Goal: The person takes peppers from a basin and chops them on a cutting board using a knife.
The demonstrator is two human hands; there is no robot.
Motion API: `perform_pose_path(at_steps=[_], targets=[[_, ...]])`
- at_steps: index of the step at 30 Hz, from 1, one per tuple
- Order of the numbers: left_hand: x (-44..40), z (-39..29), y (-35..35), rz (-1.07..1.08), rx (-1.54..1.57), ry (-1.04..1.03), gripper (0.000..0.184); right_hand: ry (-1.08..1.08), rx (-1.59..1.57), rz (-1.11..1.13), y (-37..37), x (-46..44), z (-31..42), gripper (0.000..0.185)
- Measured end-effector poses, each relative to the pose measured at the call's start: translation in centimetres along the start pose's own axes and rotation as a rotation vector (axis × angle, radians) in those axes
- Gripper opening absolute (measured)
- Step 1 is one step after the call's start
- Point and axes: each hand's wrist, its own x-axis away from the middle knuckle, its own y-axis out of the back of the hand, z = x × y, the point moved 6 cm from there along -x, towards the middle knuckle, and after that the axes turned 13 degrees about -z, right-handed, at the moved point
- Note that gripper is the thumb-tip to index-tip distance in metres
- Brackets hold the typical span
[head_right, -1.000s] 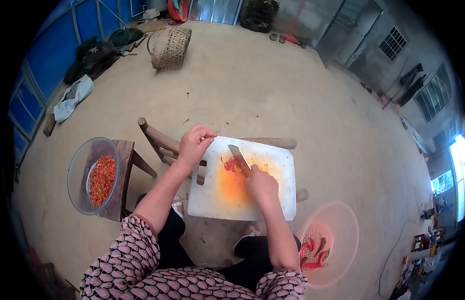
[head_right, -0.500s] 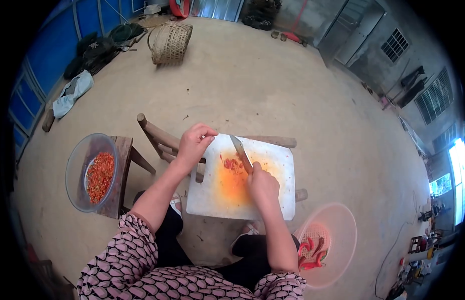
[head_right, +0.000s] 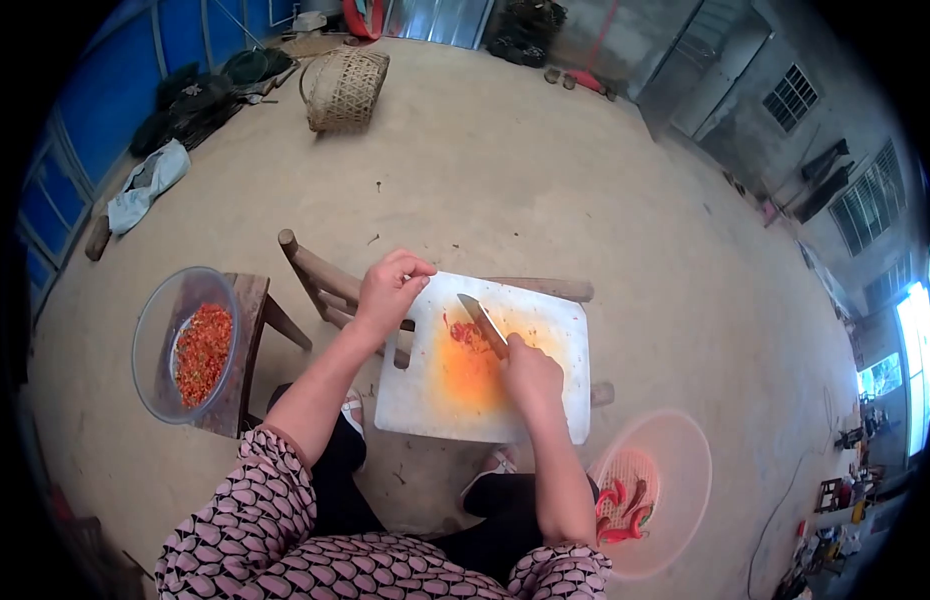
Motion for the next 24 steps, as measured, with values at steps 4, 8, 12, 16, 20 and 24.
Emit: perform_pose_path(at_steps=[4, 8, 12, 16, 20, 24], targets=[[0.3, 0.0, 0.0, 0.0, -0.016, -0.005, 0.009, -0.037, -0.05, -0.072, 0.8, 0.0, 0.0, 0.017], [0.0, 0.0, -0.1, 0.019, -0.013, -0.007, 0.009, -0.035, -0.04, -0.028, -0.4, -0.2, -0.8, 0.016], [0.2, -0.3, 0.1, -0.007, -0.006, -0.014, 0.009, -0.082, -0.034, -0.028, 1.8, 0.5, 0.4, 0.017], [0.4, 0.1, -0.2, 0.018, -0.023, -0.019, 0.009, -0.029, -0.071, 0.016, -0.4, 0.7, 1.1, 0.017], [0.3, 0.2, -0.3, 0.017, -0.033, -0.011, 0.009, 0.028, -0.043, 0.029, -0.5, 0.7, 1.4, 0.016], [0.4, 0.1, 0.0, 0.002, 0.009, 0.001, 0.008, -0.027, -0.05, -0.021, 1.3, 0.5, 1.6, 0.017]])
